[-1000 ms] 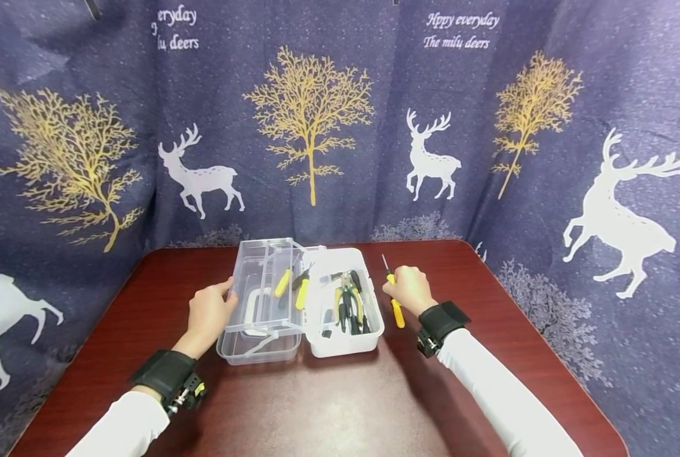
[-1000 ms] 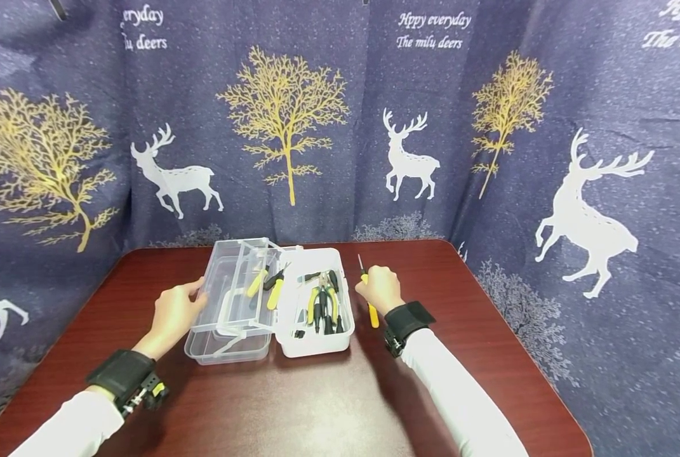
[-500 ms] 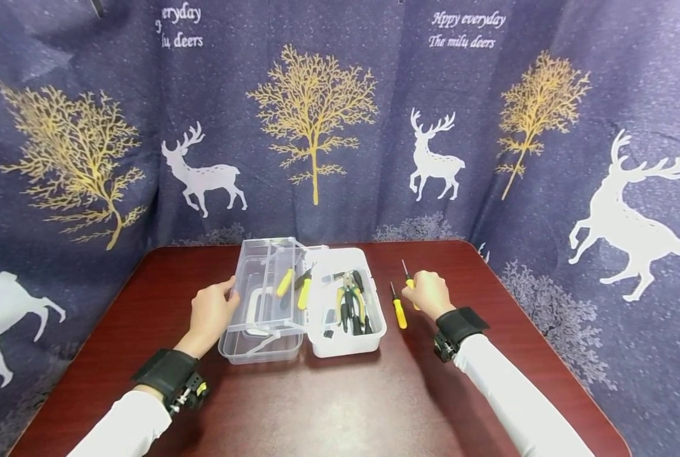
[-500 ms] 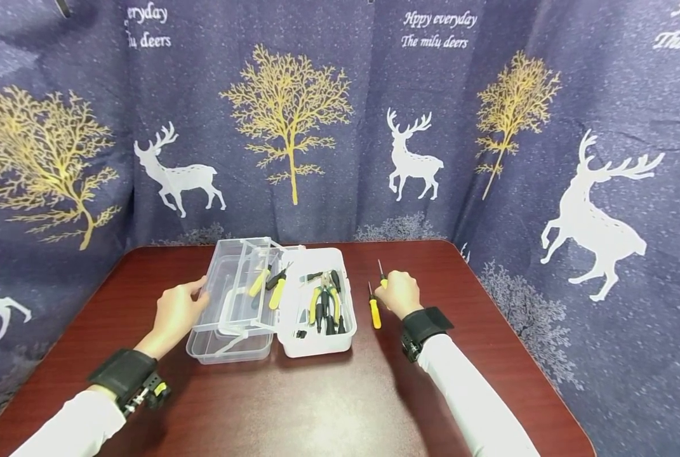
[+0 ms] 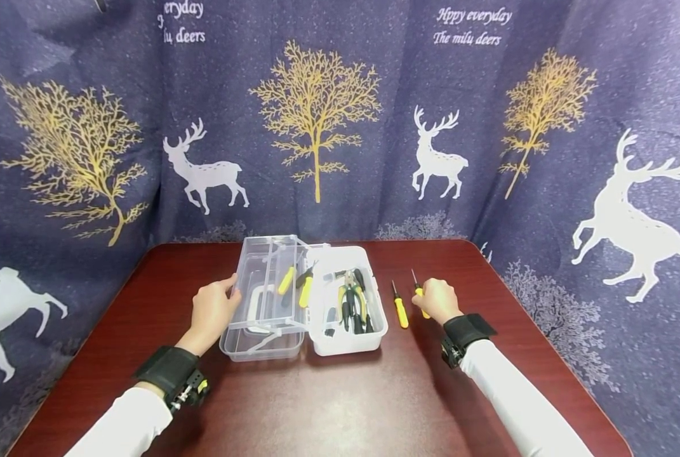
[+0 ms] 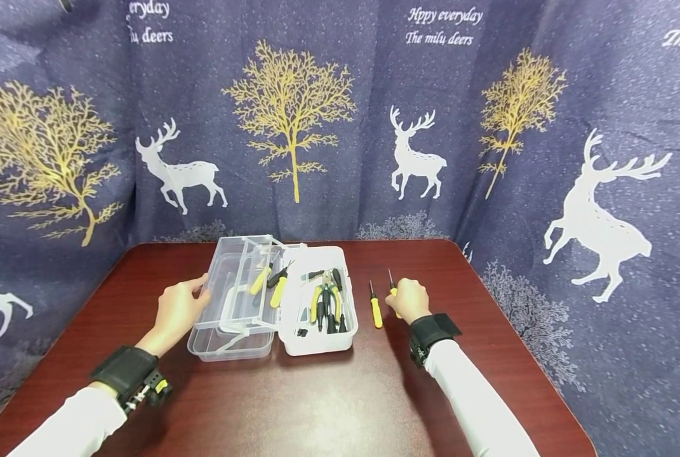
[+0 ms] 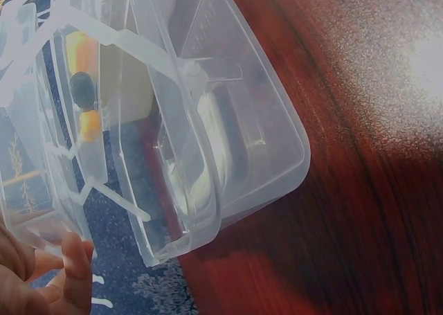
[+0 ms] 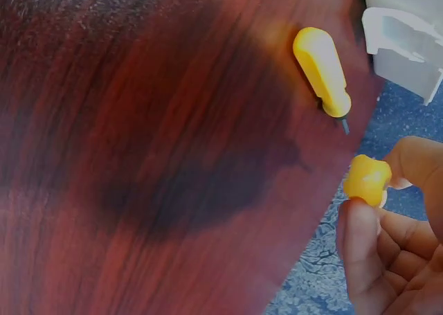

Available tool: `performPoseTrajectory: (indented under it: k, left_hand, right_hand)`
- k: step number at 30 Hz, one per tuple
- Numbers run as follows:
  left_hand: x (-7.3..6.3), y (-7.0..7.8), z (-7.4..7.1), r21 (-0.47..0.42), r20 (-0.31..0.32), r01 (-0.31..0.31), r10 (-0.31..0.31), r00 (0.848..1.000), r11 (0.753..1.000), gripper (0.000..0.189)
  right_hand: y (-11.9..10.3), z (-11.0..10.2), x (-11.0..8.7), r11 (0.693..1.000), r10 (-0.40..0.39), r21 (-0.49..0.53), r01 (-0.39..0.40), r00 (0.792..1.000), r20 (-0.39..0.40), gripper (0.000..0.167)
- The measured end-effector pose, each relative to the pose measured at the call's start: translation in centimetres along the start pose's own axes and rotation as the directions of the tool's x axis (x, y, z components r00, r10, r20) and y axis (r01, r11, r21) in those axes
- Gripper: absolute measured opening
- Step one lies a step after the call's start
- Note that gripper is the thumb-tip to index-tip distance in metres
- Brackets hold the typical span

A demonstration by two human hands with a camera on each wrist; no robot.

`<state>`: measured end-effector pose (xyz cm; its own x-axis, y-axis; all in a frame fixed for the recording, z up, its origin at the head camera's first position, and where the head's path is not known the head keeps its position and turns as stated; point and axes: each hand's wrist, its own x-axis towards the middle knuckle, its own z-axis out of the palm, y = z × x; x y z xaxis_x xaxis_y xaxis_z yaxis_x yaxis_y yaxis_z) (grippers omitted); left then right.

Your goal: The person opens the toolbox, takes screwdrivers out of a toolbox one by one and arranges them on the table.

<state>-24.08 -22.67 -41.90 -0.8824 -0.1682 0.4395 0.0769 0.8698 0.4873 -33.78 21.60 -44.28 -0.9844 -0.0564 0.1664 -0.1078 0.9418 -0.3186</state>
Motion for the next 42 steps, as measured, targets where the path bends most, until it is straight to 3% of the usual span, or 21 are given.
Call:
performPoseTrajectory:
  k: [13, 23, 33, 42]
  left_hand:
    - [0.1, 0.1, -0.1, -0.002, 0.004, 0.022, -0.022, 1.0, 1.0, 0.039]
    - [0.1, 0.0, 0.0, 0.0, 0.002, 0.01, -0.01, 1.0, 1.0, 0.038]
    - [0.0, 0.2, -0.1, 0.006, 0.029, 0.025, -0.026, 0.999, 1.0, 0.039]
    - [-0.2, 0.4, -0.1, -0.015, -0.04, -0.003, 0.002, 0.999, 1.0, 0.039]
  right_hand:
    - [0.2, 1.3, -0.5, 0.998, 0.057, -0.013, -0.056, 0.991, 0.125, 0.032]
    - [0.6, 2.3, -0.4, 1.0, 0.027, 0.004, -0.028, 0.996, 0.087, 0.039]
    - [0.8, 2.9, -0.2, 1.0, 0.019, -0.002, -0.019, 0.998, 0.055, 0.033]
    - [1.0, 3.2, 0.0, 0.998, 0.054, -0.026, -0.052, 0.995, 0.083, 0.033]
